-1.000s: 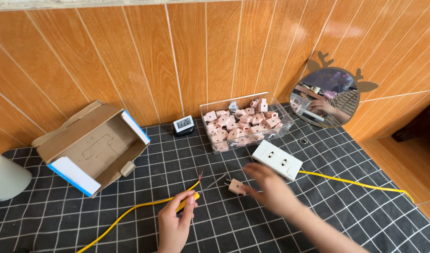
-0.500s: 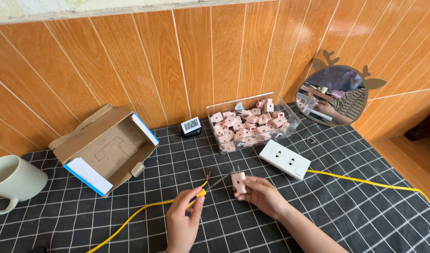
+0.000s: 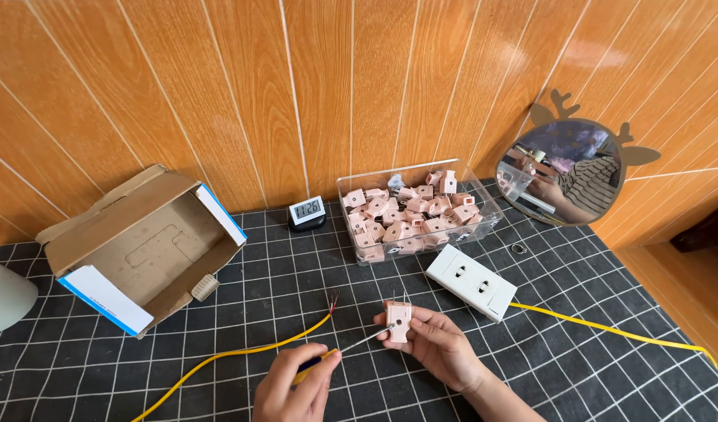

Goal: The person is wiring an electrical plug by stripping the insulation from a cable and inserting the wires into the plug's internal terminals.

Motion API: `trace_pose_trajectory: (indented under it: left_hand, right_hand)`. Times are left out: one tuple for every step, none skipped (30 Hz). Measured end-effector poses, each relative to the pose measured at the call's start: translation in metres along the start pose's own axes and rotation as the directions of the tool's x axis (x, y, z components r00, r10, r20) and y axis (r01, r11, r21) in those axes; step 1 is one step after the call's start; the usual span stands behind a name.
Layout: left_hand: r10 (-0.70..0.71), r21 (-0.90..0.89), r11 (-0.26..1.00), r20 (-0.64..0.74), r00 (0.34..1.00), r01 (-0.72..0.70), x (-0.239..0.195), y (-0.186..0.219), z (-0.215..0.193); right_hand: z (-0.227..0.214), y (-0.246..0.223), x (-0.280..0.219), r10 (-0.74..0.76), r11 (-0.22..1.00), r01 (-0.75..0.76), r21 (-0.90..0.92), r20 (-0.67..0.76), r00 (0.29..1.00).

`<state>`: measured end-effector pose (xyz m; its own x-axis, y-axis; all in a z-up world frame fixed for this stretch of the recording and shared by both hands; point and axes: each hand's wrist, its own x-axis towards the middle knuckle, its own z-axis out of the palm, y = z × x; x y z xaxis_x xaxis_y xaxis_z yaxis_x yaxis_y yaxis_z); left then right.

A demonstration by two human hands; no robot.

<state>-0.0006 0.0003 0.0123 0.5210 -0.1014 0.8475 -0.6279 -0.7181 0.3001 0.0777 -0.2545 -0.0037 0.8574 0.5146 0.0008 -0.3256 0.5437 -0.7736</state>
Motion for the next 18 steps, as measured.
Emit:
trace_pose_trajectory:
  left_hand:
    - [0.013,0.01,1.0,0.005,1.0,-0.013,0.001,0.001,-0.001]
    - [0.013,0.009,1.0,0.012,1.0,-0.013,0.0,0.002,0.001]
    - [0.018,0.042,0.999,-0.005,1.0,-0.018,0.0,0.002,0.002]
    - [0.022,0.074,0.997,-0.023,0.999,-0.021,-0.002,0.003,0.004]
    - [0.02,0.072,0.997,-0.017,1.0,-0.018,-0.003,0.004,0.004]
    - [0.012,0.067,0.998,-0.004,1.0,-0.012,-0.003,0.004,0.003]
    - [0.004,0.061,0.998,0.009,1.0,-0.005,-0.004,0.005,0.002]
    - [-0.002,0.061,0.998,0.011,1.0,0.001,-0.002,0.005,0.002]
    - [0.017,0.033,0.999,-0.014,1.0,-0.016,0.001,0.005,0.002]
    - [0.035,0.006,0.999,-0.041,0.999,-0.035,0.004,0.005,0.001]
    - [0.029,0.006,1.0,-0.041,0.999,-0.029,0.003,0.005,0.0]
    - [0.028,-0.018,0.999,-0.017,0.999,-0.028,0.004,0.005,-0.002]
    - [0.027,-0.042,0.999,0.008,1.0,-0.027,0.005,0.006,-0.003]
    - [0.027,-0.042,0.999,0.006,1.0,-0.027,0.001,0.001,-0.002]
    - [0.046,-0.041,0.998,0.043,0.998,-0.044,-0.003,-0.003,-0.002]
    - [0.065,-0.042,0.997,0.081,0.995,-0.062,-0.008,-0.008,-0.001]
    - [0.066,-0.044,0.997,0.08,0.995,-0.063,-0.005,-0.008,-0.004]
    - [0.008,-0.058,0.998,0.125,0.992,-0.001,-0.004,-0.008,-0.006]
  right_hand:
    - [-0.001,0.001,0.0,-0.007,1.0,0.007,-0.005,0.001,1.0]
    - [-0.001,0.0,0.0,-0.006,1.0,0.006,0.001,-0.002,1.0]
    - [0.0,0.0,0.0,-0.012,1.0,0.012,-0.02,0.003,1.0]
    - [0.0,0.0,0.0,-0.016,0.999,0.016,-0.042,0.007,1.0]
    - [-0.002,0.002,0.0,-0.013,0.999,0.014,-0.038,0.003,1.0]
    - [-0.004,0.003,0.0,-0.024,0.999,0.024,-0.036,0.018,1.0]
    - [-0.006,0.005,0.0,-0.034,0.999,0.035,-0.033,0.033,0.999]
    - [-0.006,0.005,0.0,-0.028,0.999,0.029,-0.033,0.031,0.999]
    - [-0.006,0.006,-0.001,-0.027,0.999,0.028,-0.044,0.021,0.999]
    - [-0.005,0.006,-0.001,-0.026,0.998,0.027,-0.057,0.013,1.0]
    - [-0.005,0.006,-0.002,-0.02,0.998,0.021,-0.058,0.012,1.0]
    - [-0.005,0.006,-0.002,-0.043,0.997,0.044,-0.069,0.027,0.999]
    - [-0.004,0.005,-0.002,-0.065,0.995,0.068,-0.079,0.041,0.997]
    - [-0.006,0.006,-0.002,-0.065,0.994,0.068,-0.081,0.042,0.997]
    - [-0.008,0.006,-0.003,-0.069,0.995,0.072,-0.069,0.045,0.997]
    - [-0.01,0.006,-0.003,-0.074,0.995,0.077,-0.056,0.047,0.996]
    - [-0.011,0.005,-0.003,-0.075,0.995,0.078,-0.057,0.046,0.996]
    - [-0.012,0.005,-0.004,-0.081,0.993,0.085,-0.082,0.054,0.995]
